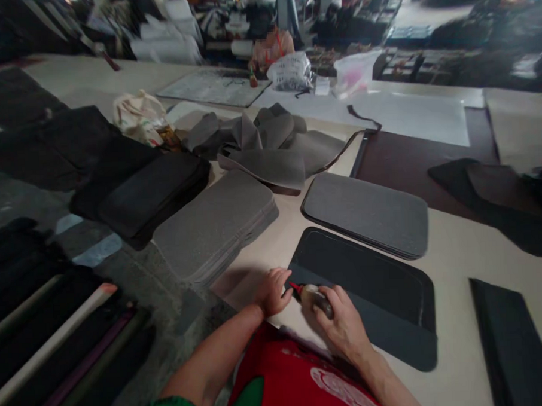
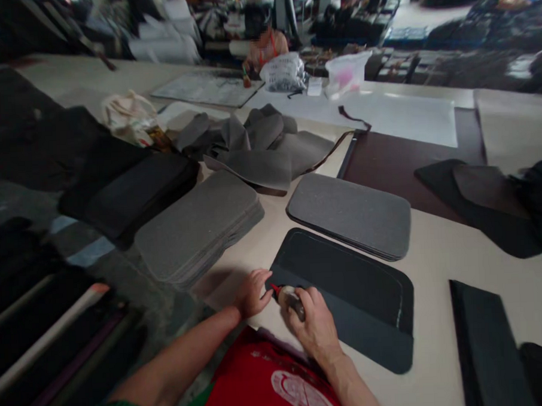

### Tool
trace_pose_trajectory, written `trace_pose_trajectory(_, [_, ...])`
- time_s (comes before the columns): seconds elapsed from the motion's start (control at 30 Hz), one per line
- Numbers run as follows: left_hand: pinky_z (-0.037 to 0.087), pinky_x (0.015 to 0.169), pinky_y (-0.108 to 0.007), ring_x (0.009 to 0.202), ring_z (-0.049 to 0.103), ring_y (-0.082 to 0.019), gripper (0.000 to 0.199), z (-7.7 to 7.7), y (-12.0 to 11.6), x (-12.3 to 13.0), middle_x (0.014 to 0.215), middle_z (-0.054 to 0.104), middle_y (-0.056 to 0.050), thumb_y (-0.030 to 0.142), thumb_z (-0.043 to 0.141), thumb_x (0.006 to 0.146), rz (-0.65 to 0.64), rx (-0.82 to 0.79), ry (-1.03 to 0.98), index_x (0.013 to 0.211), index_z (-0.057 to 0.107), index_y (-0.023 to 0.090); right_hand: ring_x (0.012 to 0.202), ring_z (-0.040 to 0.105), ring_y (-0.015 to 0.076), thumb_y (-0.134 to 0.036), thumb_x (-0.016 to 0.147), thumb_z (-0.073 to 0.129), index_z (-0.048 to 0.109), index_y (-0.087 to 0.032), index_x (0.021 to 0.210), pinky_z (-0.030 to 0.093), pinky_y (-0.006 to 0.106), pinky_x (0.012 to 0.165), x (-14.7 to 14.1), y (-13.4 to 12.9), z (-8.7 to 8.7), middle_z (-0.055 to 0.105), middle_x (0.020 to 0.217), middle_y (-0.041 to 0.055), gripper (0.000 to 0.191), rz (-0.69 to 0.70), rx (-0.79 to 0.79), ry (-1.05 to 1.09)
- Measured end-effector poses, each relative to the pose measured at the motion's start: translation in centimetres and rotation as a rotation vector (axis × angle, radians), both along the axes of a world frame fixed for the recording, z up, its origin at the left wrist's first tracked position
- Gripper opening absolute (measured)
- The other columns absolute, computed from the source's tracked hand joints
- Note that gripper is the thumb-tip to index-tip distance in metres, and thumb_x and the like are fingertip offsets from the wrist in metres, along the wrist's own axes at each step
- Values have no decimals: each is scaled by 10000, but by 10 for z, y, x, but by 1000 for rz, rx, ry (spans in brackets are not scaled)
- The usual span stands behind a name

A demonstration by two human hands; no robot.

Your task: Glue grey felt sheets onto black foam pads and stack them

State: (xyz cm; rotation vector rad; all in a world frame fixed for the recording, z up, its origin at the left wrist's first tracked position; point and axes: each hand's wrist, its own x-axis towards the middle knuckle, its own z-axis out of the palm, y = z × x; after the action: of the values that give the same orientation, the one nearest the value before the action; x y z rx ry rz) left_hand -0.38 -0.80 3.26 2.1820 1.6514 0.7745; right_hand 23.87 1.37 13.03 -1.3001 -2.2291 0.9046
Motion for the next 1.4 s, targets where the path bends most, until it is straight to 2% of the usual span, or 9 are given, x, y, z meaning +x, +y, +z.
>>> trace_pose_trajectory(0.37, [481, 1071, -544, 1208, 554, -309, 401, 7, 3, 1, 1249, 628, -130, 181, 599, 847, -23, 12, -4, 1247, 567, 178, 892, 534, 248, -186, 916, 518, 577, -211, 1071, 457, 347, 762, -12, 11, 19, 537, 981, 71, 169, 123, 105, -127])
trace_pose_trajectory(0.53, [488, 1065, -530, 1191, 560, -303, 335, 10, 3, 2, 1233, 634, -136, 174, 621, 827, -22, 29, -8, 1161, 598, 166, 906, 512, 252, -148, 891, 518, 555, -212, 1025, 443, 354, 771, -5, 15, 25, 528, 973, 69, 153, 145, 96, -130])
trace_pose_trajectory(0.67, [491, 1063, -524, 1190, 561, -299, 360, 9, 3, 1, 1229, 631, -143, 175, 636, 819, -21, 38, -9, 1175, 587, 167, 904, 507, 253, -156, 897, 522, 545, -211, 1000, 434, 359, 766, 0, 16, 27, 520, 971, 68, 119, 119, 68, -138])
trace_pose_trajectory(1.0, [490, 1067, -539, 1204, 570, -305, 375, 6, 3, 2, 1234, 635, -136, 165, 613, 830, -12, 43, 15, 1202, 562, 172, 934, 499, 250, -132, 892, 549, 559, -192, 1041, 427, 350, 791, -14, 15, 19, 523, 1005, 71, 161, 115, 53, -103])
trace_pose_trajectory(1.4, [490, 1063, -531, 1205, 562, -308, 426, 4, 1, 1, 1252, 620, -147, 170, 629, 823, -13, 47, 32, 1240, 543, 162, 916, 497, 238, -112, 894, 585, 565, -186, 990, 398, 333, 771, -24, 20, 34, 528, 972, 56, 123, 127, 50, -170])
